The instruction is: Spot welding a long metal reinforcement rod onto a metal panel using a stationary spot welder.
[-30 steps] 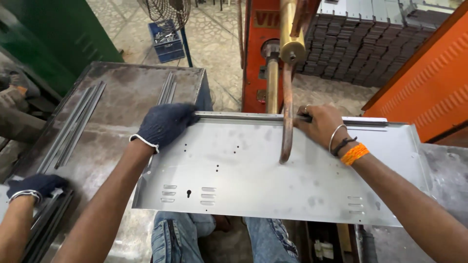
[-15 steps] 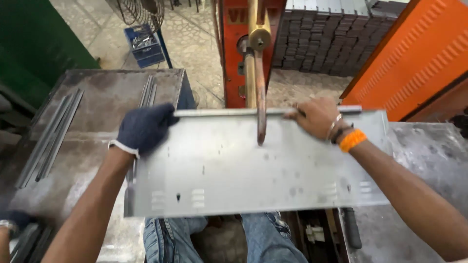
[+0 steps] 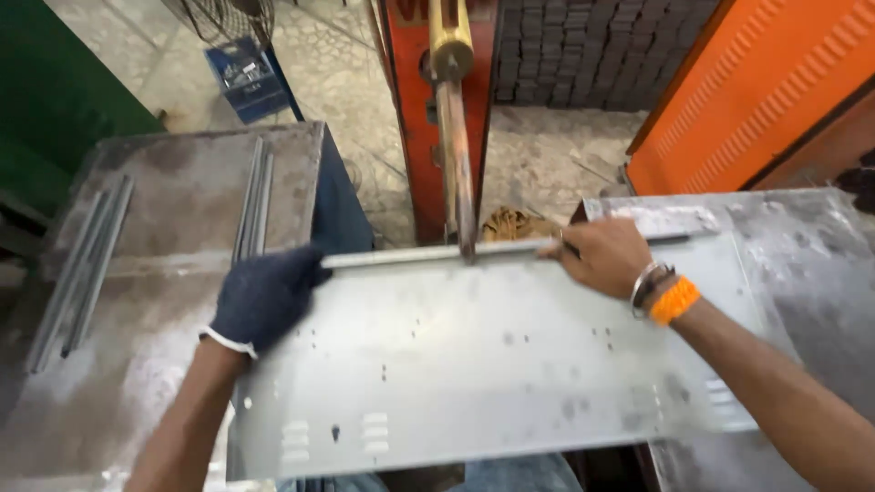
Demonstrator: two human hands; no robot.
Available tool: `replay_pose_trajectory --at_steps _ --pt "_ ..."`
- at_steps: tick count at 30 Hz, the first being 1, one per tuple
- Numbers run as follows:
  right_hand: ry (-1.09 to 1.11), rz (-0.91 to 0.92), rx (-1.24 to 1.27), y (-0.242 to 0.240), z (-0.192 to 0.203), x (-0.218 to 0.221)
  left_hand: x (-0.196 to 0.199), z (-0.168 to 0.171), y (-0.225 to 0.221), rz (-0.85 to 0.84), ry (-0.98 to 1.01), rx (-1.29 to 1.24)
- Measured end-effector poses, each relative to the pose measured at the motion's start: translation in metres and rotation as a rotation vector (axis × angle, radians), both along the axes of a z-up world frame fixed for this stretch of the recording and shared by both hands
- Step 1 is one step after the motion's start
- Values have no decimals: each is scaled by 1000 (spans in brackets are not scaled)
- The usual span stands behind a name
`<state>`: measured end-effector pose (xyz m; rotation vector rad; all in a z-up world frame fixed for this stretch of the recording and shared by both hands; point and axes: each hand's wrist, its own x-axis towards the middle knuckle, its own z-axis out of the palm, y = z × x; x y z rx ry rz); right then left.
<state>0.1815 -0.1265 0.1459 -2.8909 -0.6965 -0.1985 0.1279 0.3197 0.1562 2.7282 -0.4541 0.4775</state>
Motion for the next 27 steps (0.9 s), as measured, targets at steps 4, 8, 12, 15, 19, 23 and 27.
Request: replay_pose_trajectory --at_steps 4,8,12,15,19,23,27 --pt "-12 42 12 -2 -6 9 -4 -7 6 73 127 85" --pt "-114 72 0 -22 -1 8 -9 3 -16 1 11 29" --pt "35 -132 -225 -74 -6 16 -1 13 -69 -33 37 -71" --pt "-74 -67 -100 -95 -17 10 9 -2 -84 -148 -62 -55" --pt "-184 38 41 -95 -16 15 13 0 -83 -121 17 -54" --pt "-36 -128 -148 -119 -24 25 6 15 -100 -142 67 -84" --pt "-8 -204 -232 -171 -26 40 7 35 -140 3 329 17"
